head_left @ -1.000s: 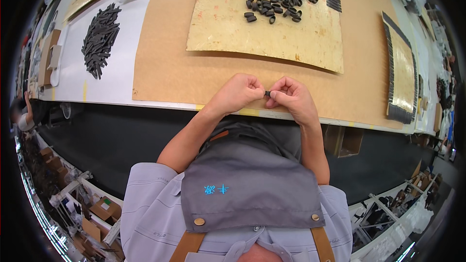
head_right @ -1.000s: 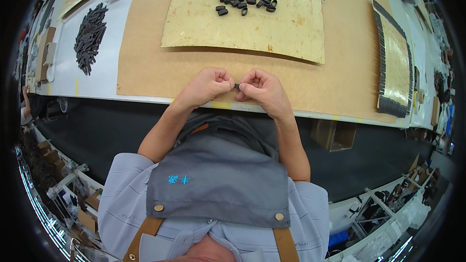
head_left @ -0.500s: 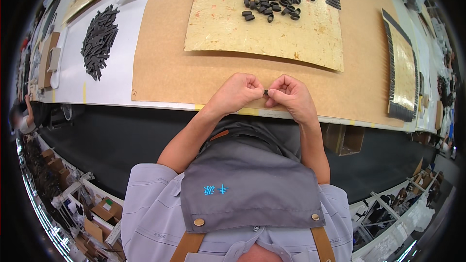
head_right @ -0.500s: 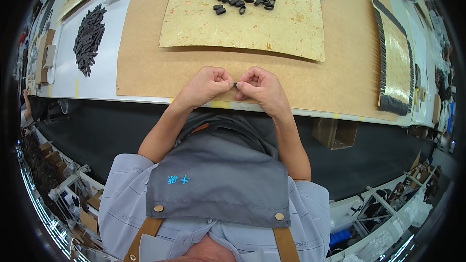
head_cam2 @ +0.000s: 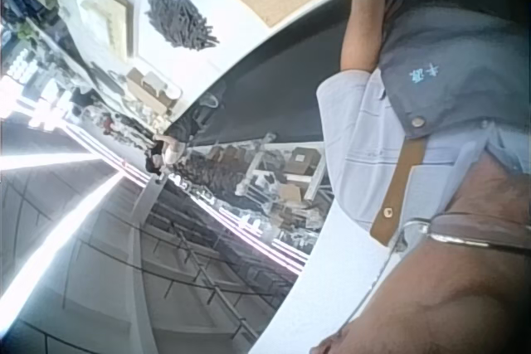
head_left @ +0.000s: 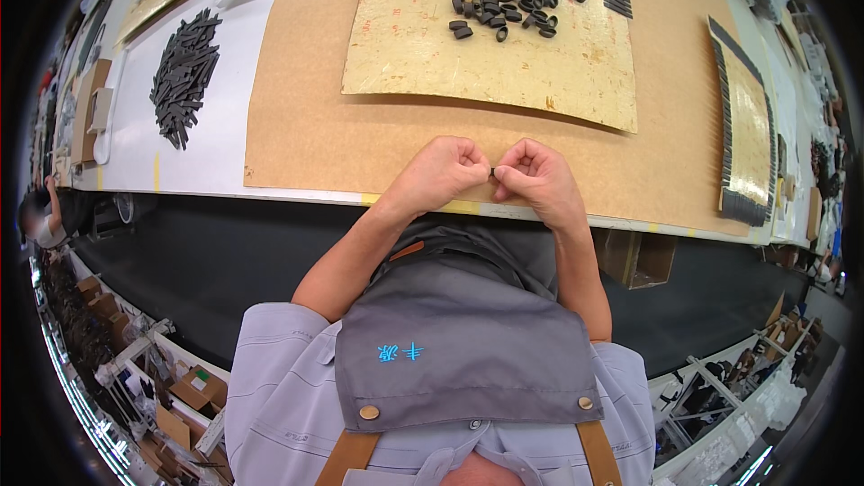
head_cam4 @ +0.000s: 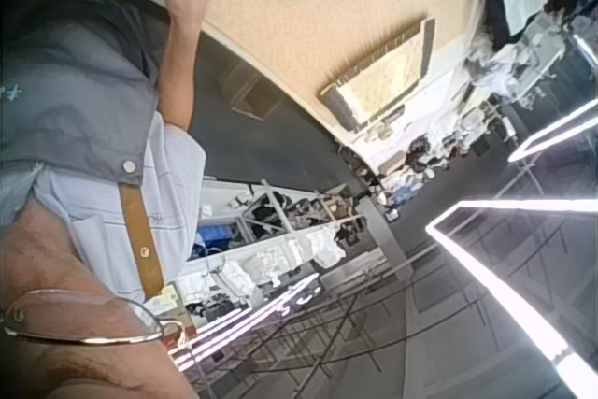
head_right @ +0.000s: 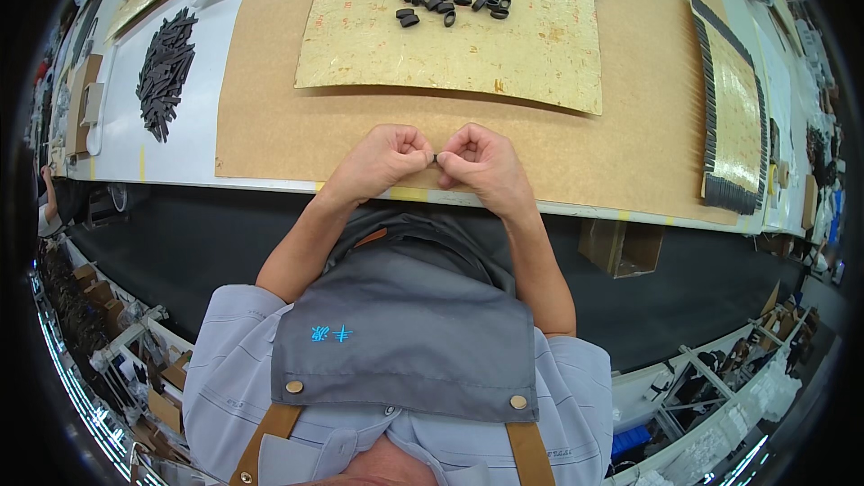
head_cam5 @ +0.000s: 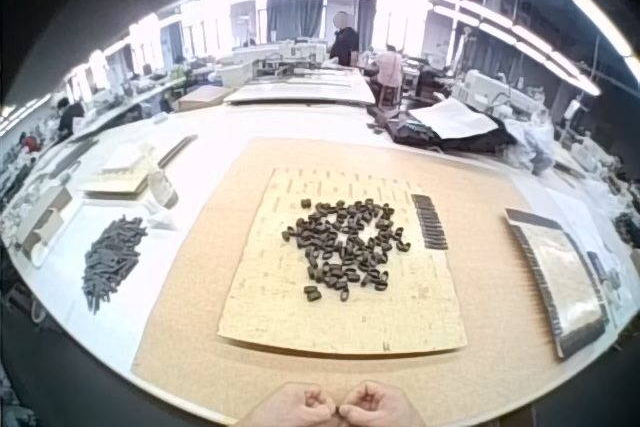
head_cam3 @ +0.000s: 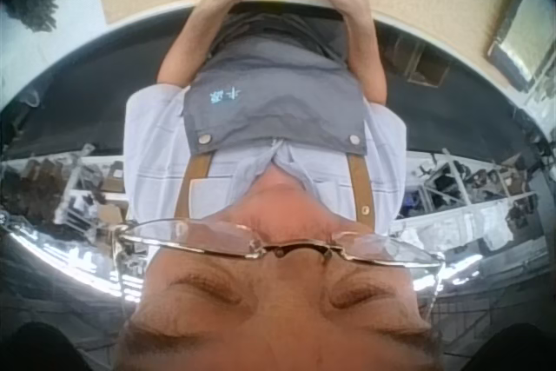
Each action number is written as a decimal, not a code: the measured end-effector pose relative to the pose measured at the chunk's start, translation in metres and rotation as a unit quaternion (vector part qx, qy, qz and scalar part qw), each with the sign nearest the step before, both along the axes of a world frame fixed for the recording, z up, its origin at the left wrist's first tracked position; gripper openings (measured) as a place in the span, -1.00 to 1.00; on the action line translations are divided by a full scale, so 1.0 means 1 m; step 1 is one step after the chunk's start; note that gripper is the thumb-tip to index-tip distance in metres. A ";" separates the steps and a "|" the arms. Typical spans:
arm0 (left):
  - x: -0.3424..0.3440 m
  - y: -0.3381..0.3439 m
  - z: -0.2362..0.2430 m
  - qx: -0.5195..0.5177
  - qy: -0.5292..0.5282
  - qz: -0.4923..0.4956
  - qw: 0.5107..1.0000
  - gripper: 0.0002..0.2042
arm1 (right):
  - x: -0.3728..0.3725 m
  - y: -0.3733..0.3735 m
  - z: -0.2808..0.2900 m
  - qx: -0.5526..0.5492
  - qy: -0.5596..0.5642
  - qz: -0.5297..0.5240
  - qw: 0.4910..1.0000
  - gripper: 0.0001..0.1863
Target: The person is inspecting and picking up small black oval hardware components from a board and placing them into a strip.
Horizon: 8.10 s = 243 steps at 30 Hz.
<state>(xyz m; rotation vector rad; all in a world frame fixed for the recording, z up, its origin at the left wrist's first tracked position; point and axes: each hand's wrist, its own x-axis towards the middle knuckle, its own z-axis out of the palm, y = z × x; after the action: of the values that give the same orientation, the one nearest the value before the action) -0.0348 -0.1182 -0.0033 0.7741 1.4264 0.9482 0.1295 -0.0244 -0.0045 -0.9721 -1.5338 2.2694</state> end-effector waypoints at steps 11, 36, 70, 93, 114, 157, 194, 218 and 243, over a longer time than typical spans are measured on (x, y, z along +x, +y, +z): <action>-0.004 -0.005 -0.002 0.034 -0.016 -0.033 0.999 -0.90 | 0.000 0.007 0.015 0.070 -0.084 0.133 0.985 -0.74; -0.011 -0.012 -0.009 0.172 -0.023 -0.030 0.984 -0.88 | -0.005 0.004 0.019 0.089 -0.056 0.135 0.985 -0.66; 0.012 -0.016 -0.001 0.155 0.094 0.008 0.983 -0.92 | -0.006 0.320 -0.013 0.092 -0.100 -0.314 0.939 -0.89; 0.016 0.134 0.036 0.205 -0.402 0.099 0.887 -0.72 | -0.019 0.087 0.050 0.648 0.100 -0.091 0.750 -0.78; -0.001 0.150 0.020 0.268 -0.333 0.115 0.897 -0.62 | -0.027 0.115 0.024 0.115 0.111 -0.191 0.968 -0.84; -0.007 0.143 0.007 0.145 -0.371 0.176 0.900 -0.64 | -0.045 0.235 0.031 0.214 0.130 -0.311 0.917 -0.90; -0.013 0.138 0.010 0.134 -0.389 0.157 0.898 -0.66 | -0.042 0.293 0.001 0.144 0.100 -0.332 0.927 -0.88; -0.018 0.136 0.017 0.146 -0.369 0.152 0.905 -0.74 | -0.069 0.381 -0.003 0.188 -0.170 -0.304 0.918 -0.80; -0.024 0.138 0.006 0.126 -0.363 0.182 0.905 -0.71 | -0.061 0.140 0.048 0.553 0.120 0.087 0.820 -0.86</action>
<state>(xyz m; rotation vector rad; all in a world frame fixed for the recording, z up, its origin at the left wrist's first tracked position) -0.0589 0.0198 0.0032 0.2645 0.7976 1.5377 0.0689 0.1155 0.0433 -0.1842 -2.3471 1.0639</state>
